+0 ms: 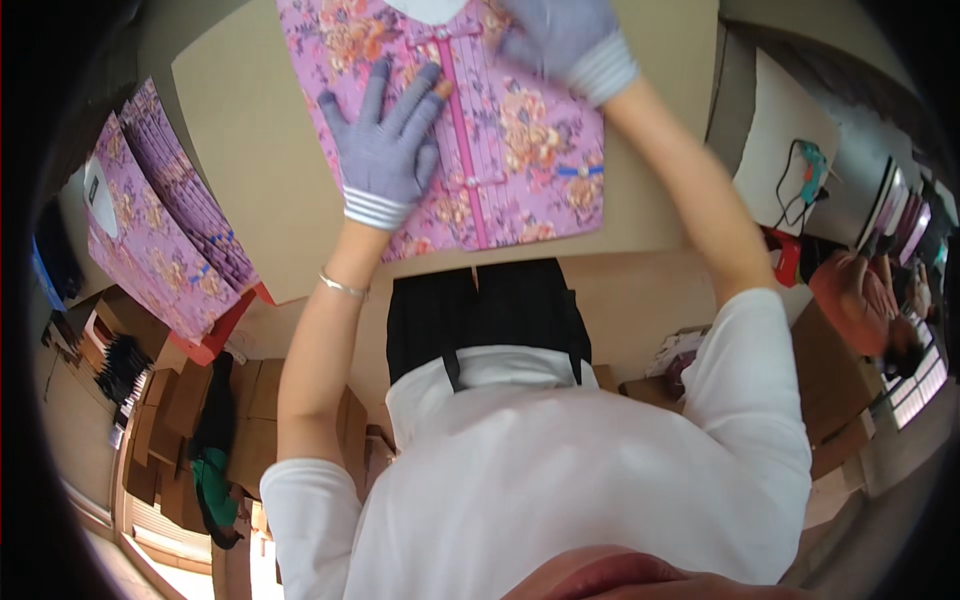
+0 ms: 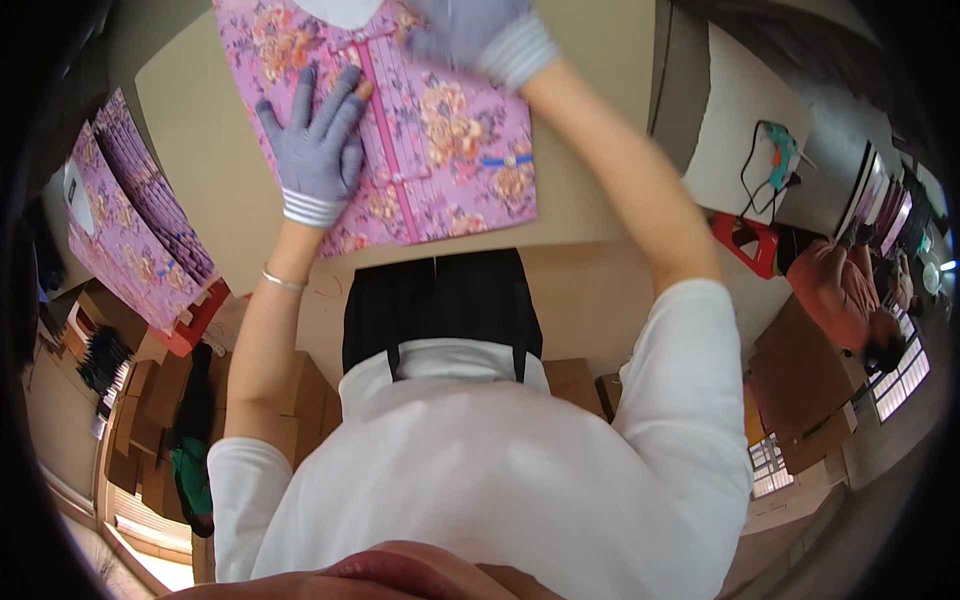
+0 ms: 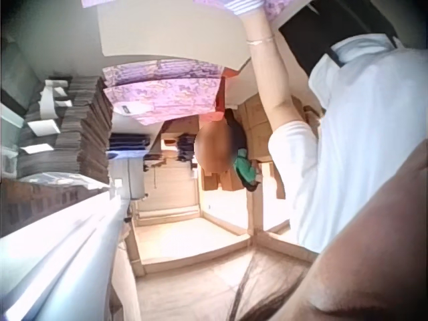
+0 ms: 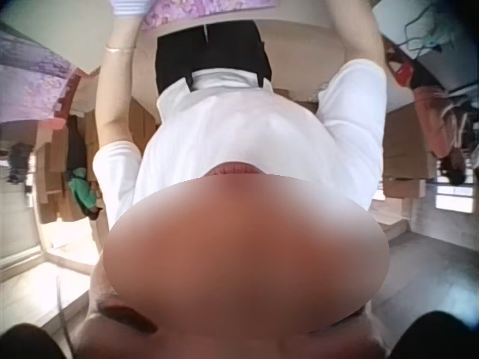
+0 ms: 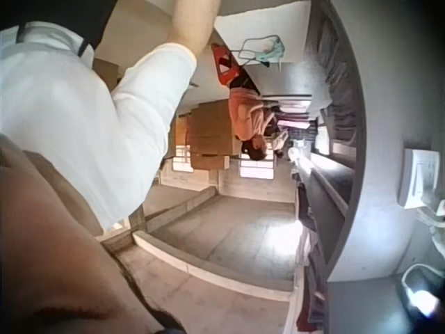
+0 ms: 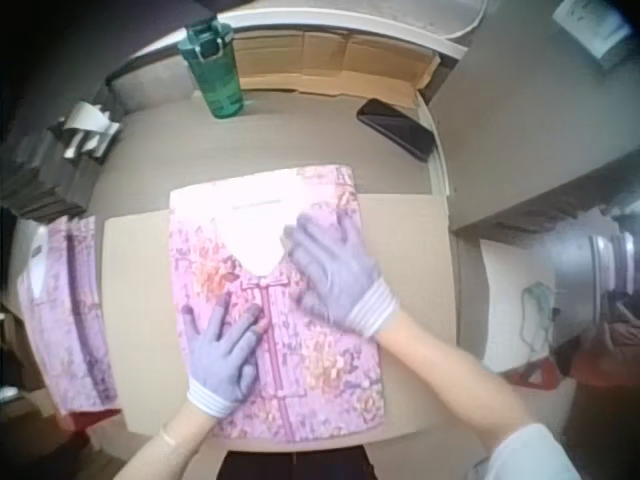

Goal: The person repeatedly folds pink floral-patterned garments on a cardboard sheet, smooths them flat, and stacks them on the left side of the table. The process is repeated for multiple items throughout the clip.

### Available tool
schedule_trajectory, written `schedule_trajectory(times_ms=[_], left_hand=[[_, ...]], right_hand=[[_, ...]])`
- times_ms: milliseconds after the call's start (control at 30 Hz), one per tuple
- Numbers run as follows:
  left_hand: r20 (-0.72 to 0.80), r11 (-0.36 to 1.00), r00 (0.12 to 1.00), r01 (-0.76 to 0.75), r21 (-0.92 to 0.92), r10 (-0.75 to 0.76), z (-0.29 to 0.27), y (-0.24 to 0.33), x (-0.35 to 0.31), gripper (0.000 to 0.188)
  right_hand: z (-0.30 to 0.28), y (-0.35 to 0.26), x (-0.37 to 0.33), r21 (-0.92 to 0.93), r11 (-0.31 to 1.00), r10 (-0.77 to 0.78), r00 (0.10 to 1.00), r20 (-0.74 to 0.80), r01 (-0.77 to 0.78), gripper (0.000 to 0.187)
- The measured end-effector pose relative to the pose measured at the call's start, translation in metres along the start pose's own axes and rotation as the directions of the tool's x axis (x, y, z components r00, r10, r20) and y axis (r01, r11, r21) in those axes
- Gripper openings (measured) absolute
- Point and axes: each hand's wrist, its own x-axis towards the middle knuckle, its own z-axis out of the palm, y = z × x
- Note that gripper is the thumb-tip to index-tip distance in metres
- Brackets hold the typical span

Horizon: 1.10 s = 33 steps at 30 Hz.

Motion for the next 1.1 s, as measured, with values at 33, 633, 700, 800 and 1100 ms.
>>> schedule_trajectory(times_ms=[33,633,700,800,1100], left_hand=[[-0.017,1.000,1.000,-0.024,-0.012,0.024,0.004,0.000,0.000,0.058],[0.035,0.969,0.979,-0.192,-0.155,0.200,0.001,0.021,-0.072,0.053],[0.055,0.971,0.980,-0.183,-0.151,0.193,0.001,0.022,-0.074,0.053],[0.071,0.973,0.980,-0.174,-0.152,0.186,0.007,0.022,-0.074,0.058],[0.089,0.085,0.426,0.373,-0.924,-0.900,-0.004,0.022,-0.135,0.046]], right_hand=[[-0.001,-0.029,-0.037,0.008,1.000,0.028,0.997,0.072,-0.029,0.056],[-0.023,-0.133,-0.134,0.034,0.998,0.026,0.904,0.426,-0.045,0.069],[-0.017,-0.080,-0.100,0.002,1.000,0.014,0.938,0.346,-0.015,0.066],[-0.011,-0.004,-0.049,-0.194,0.980,0.002,0.970,0.243,0.047,0.059],[-0.002,0.093,0.002,-0.383,0.820,0.351,0.902,-0.251,-0.426,0.046]])
